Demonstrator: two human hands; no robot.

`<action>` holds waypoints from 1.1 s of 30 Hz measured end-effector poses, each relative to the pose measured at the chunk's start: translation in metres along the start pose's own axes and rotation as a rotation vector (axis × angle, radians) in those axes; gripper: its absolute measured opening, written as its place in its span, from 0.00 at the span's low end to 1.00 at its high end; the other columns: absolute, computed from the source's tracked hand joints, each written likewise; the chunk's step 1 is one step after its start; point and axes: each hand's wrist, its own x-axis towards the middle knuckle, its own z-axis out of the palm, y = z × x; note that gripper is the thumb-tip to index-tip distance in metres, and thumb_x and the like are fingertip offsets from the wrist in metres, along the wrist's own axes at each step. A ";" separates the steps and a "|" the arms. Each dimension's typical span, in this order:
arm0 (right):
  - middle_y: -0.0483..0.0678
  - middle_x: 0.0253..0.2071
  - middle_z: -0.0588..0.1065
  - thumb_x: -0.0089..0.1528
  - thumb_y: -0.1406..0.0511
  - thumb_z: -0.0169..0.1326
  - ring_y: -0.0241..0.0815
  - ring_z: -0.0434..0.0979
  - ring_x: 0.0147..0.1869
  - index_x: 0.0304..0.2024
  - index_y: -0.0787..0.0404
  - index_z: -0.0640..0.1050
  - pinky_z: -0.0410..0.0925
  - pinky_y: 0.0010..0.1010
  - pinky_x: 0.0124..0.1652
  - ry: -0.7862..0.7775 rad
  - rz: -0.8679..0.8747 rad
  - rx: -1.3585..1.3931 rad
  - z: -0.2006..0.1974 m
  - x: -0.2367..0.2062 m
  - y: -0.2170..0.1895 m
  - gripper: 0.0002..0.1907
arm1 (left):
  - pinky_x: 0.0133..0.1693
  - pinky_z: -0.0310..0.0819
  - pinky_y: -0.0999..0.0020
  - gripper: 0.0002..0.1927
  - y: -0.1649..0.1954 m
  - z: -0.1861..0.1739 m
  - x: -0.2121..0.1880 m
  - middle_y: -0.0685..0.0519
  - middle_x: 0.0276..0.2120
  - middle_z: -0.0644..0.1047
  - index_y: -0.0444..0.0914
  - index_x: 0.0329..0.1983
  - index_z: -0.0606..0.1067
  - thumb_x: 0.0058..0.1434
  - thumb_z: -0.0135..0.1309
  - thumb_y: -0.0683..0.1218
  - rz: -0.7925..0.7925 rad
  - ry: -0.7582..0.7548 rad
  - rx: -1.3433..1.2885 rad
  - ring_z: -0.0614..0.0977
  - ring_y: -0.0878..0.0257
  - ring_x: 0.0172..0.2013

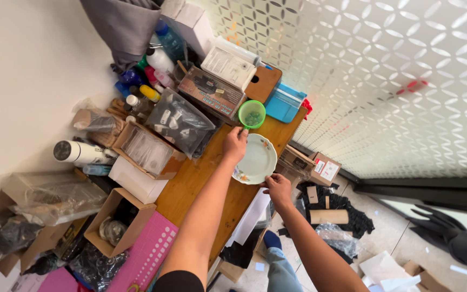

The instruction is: The person organizes various small items on a cluttered desk. They pick up and place down objects such as a duster, a tape dispenser, a small green cup, and a pink plastic container. The person also handles a plastic bag and a small metal object.

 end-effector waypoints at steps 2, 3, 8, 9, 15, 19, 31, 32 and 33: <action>0.52 0.35 0.81 0.66 0.67 0.54 0.40 0.84 0.36 0.47 0.72 0.77 0.74 0.29 0.32 0.011 0.014 -0.008 0.002 0.003 -0.001 0.13 | 0.35 0.75 0.57 0.15 -0.002 0.004 -0.001 0.45 0.27 0.81 0.35 0.41 0.77 0.68 0.53 0.52 -0.016 0.036 -0.006 0.83 0.53 0.29; 0.52 0.35 0.81 0.66 0.67 0.54 0.40 0.84 0.37 0.47 0.72 0.78 0.75 0.29 0.33 0.014 0.022 -0.014 0.004 0.004 -0.002 0.13 | 0.36 0.75 0.57 0.15 -0.003 0.005 -0.001 0.45 0.28 0.81 0.35 0.42 0.77 0.68 0.54 0.52 0.004 0.062 0.002 0.83 0.52 0.30; 0.52 0.38 0.79 0.66 0.66 0.54 0.41 0.84 0.39 0.50 0.72 0.75 0.76 0.30 0.36 -0.011 0.029 0.079 0.013 0.008 -0.009 0.14 | 0.41 0.77 0.55 0.18 -0.005 -0.005 -0.002 0.43 0.35 0.82 0.36 0.53 0.74 0.68 0.54 0.53 0.065 0.145 -0.020 0.84 0.48 0.37; 0.52 0.39 0.79 0.66 0.66 0.54 0.40 0.84 0.39 0.51 0.71 0.75 0.77 0.31 0.36 -0.017 0.031 0.080 0.013 0.007 -0.009 0.15 | 0.42 0.77 0.55 0.19 -0.006 -0.011 -0.007 0.42 0.37 0.82 0.36 0.55 0.73 0.68 0.55 0.53 0.061 0.142 -0.028 0.85 0.48 0.39; 0.54 0.41 0.80 0.68 0.61 0.52 0.42 0.81 0.35 0.54 0.66 0.73 0.72 0.27 0.31 -0.046 -0.107 -0.021 -0.009 -0.041 0.026 0.17 | 0.48 0.77 0.58 0.22 -0.069 -0.075 -0.156 0.45 0.49 0.81 0.39 0.60 0.73 0.67 0.54 0.53 -0.115 -0.074 0.030 0.84 0.50 0.47; 0.53 0.43 0.81 0.69 0.61 0.52 0.41 0.81 0.38 0.52 0.65 0.75 0.67 0.29 0.31 -0.245 -0.104 -0.236 0.000 -0.092 0.082 0.15 | 0.50 0.77 0.62 0.22 -0.149 -0.139 -0.329 0.47 0.49 0.82 0.39 0.59 0.74 0.65 0.57 0.52 -0.244 0.006 -0.076 0.84 0.58 0.50; 0.49 0.47 0.80 0.72 0.54 0.51 0.41 0.79 0.50 0.50 0.65 0.76 0.68 0.33 0.47 -1.260 -0.261 -0.731 0.219 -0.279 0.195 0.19 | 0.47 0.78 0.65 0.21 -0.229 -0.231 -0.776 0.49 0.46 0.81 0.36 0.58 0.72 0.65 0.58 0.47 -0.529 1.472 -0.354 0.83 0.62 0.46; 0.48 0.48 0.80 0.71 0.54 0.51 0.41 0.79 0.51 0.50 0.64 0.75 0.67 0.34 0.49 -1.287 -0.263 -0.773 0.236 -0.308 0.211 0.19 | 0.47 0.79 0.66 0.21 -0.230 -0.230 -0.803 0.49 0.47 0.81 0.35 0.58 0.72 0.64 0.59 0.47 -0.506 1.552 -0.389 0.83 0.62 0.45; 0.48 0.48 0.80 0.70 0.54 0.51 0.41 0.78 0.52 0.51 0.63 0.75 0.67 0.34 0.51 -1.366 -0.264 -0.786 0.250 -0.341 0.230 0.19 | 0.47 0.79 0.66 0.21 -0.232 -0.230 -0.831 0.49 0.47 0.81 0.34 0.58 0.73 0.64 0.59 0.46 -0.479 1.628 -0.421 0.83 0.62 0.45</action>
